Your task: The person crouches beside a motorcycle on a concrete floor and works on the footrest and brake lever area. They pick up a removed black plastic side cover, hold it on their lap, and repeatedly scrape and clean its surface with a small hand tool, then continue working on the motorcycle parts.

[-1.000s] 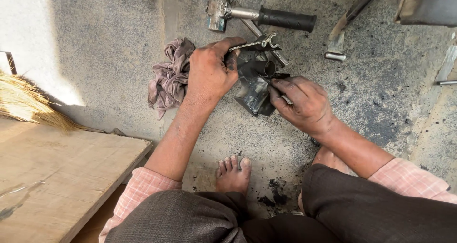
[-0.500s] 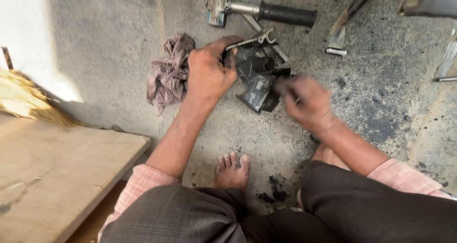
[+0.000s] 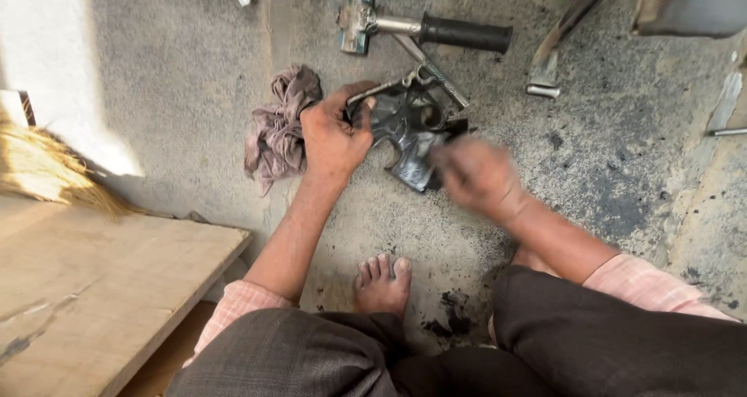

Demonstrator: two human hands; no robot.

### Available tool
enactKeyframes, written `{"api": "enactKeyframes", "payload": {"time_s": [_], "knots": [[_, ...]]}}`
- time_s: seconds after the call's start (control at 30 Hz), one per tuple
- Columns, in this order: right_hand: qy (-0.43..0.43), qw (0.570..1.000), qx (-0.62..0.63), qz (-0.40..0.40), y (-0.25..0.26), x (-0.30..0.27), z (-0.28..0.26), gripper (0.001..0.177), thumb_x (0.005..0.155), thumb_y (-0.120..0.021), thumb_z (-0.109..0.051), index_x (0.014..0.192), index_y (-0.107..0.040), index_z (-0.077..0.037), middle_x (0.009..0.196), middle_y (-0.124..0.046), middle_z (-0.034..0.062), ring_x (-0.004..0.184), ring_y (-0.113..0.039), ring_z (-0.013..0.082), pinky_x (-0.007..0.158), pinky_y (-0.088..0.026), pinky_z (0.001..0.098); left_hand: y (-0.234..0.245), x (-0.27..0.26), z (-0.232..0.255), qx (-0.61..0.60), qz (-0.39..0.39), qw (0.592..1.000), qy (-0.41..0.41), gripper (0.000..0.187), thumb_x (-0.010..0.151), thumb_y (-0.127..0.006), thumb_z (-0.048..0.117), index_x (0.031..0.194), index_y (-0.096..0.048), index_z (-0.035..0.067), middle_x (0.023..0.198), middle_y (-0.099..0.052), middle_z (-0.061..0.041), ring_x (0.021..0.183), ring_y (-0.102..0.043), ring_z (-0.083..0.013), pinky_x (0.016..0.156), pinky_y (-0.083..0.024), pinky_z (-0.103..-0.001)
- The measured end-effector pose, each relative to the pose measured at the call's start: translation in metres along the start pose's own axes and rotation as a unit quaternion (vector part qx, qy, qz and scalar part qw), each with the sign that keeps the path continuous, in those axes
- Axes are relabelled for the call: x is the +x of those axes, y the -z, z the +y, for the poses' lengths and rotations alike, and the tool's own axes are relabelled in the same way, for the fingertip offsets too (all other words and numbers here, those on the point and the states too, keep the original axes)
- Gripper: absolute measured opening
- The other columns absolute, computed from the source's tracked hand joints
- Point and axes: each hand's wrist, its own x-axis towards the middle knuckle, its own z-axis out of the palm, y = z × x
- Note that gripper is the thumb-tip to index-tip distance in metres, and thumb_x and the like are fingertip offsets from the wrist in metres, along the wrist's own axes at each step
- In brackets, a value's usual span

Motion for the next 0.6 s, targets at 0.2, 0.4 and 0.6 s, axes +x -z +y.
{"api": "enactKeyframes", "payload": {"time_s": [0.2,0.4,0.6], "knots": [[-0.036,0.999,-0.033,0.000,-0.005,-0.006,0.007,0.012,0.093,-0.075,-0.003,0.104,-0.070,-0.005,0.084,-0.068,0.0064,0.063,-0.063,0.0160,0.049,-0.051,0.0322,-0.005,-0.009,-0.007,0.013,0.031,0.999,-0.041,0.024,0.089,-0.076,0.008,0.112,-0.078,0.014,0.062,-0.059,-0.008,0.049,-0.049,-0.0144,0.052,-0.042,-0.030],[0.038,0.997,-0.055,-0.027,-0.011,-0.007,0.020,0.015,0.089,-0.064,0.001,0.100,-0.069,-0.008,0.076,-0.062,0.0010,0.056,-0.057,0.0120,0.046,-0.049,0.0296,-0.004,-0.007,-0.002,-0.018,0.030,0.997,-0.075,0.026,0.091,-0.074,0.006,0.116,-0.076,0.015,0.077,-0.070,-0.007,0.057,-0.061,-0.0108,0.057,-0.048,-0.029],[0.066,0.996,-0.045,-0.034,-0.010,-0.003,0.009,0.009,0.089,-0.067,-0.004,0.095,-0.065,-0.011,0.069,-0.056,-0.0006,0.051,-0.048,0.0106,0.041,-0.041,0.0301,-0.006,-0.010,-0.001,0.010,0.033,0.999,-0.039,0.026,0.088,-0.075,0.003,0.112,-0.079,0.013,0.062,-0.062,-0.009,0.047,-0.050,-0.0115,0.051,-0.041,-0.030]]}}
